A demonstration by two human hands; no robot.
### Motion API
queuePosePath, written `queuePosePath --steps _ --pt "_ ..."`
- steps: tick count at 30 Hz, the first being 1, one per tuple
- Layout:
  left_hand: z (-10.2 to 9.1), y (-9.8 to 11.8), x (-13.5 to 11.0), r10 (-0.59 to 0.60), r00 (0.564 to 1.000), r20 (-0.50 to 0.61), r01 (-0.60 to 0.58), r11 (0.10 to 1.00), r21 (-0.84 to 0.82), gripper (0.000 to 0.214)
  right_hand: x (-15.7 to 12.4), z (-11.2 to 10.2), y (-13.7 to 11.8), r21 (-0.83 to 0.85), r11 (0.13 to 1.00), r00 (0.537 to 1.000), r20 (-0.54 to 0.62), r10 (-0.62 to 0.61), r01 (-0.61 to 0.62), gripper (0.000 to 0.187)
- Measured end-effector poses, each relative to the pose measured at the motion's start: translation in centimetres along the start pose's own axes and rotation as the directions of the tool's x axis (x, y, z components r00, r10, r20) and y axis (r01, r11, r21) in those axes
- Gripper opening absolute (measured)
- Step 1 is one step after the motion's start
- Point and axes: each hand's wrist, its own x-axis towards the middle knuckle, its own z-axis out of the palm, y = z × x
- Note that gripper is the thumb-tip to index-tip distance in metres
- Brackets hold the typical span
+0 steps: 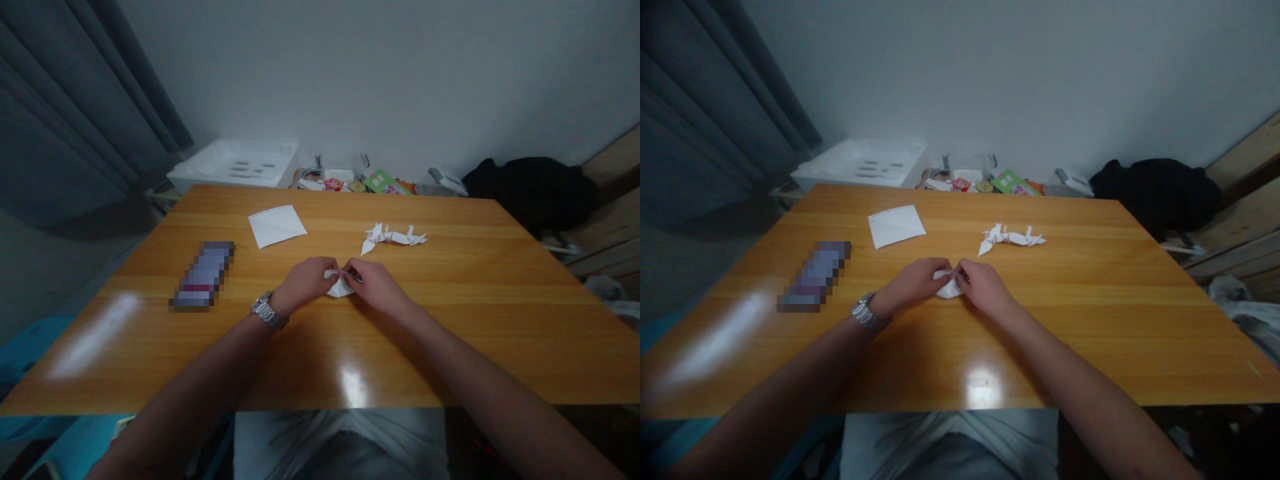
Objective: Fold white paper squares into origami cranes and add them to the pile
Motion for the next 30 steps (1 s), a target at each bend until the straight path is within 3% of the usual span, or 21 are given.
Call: queuePosePath --steps 3,8,14,16,24,30 --pt "0.3 -0.8 0.1 -0.014 1.0 0.027 0.017 0.994 -0.11 0.021 0.0 0.3 0.1 0.055 0.998 1.0 -0.004 0.005 -0.004 0.007" --pt "0.8 -1.5 -0.1 0.047 0.998 -0.05 -0.06 0.953 -0.296 0.014 -0.1 0.2 0.1 0.175 0.984 0.999 -0.048 0.019 -0.01 0.008" --pt "1.7 -1.7 -1.0 0.104 0.994 -0.014 -0.086 0.727 -0.681 0.022 -0.5 0.3 1.2 0.318 0.948 0.999 -0.039 0.002 0.011 0.011" --pt "1.7 -1.7 -1.3 0.133 0.991 -0.022 -0.111 0.709 -0.696 0.02 -0.7 0.5 1.7 0.373 0.928 0.999 -0.042 0.0 0.015 0.011" --pt "0.8 -1.2 -2.0 0.078 0.992 -0.102 -0.122 0.829 -0.545 0.022 -1.2 0.6 1.9 0.542 0.84 1.0 -0.003 -0.01 0.01 0.02" --pt "0.6 -0.5 -2.5 0.055 0.995 -0.085 -0.095 0.807 -0.583 0.027 -1.2 1.1 2.3 0.614 0.789 0.998 -0.038 0.047 -0.014 0.024"
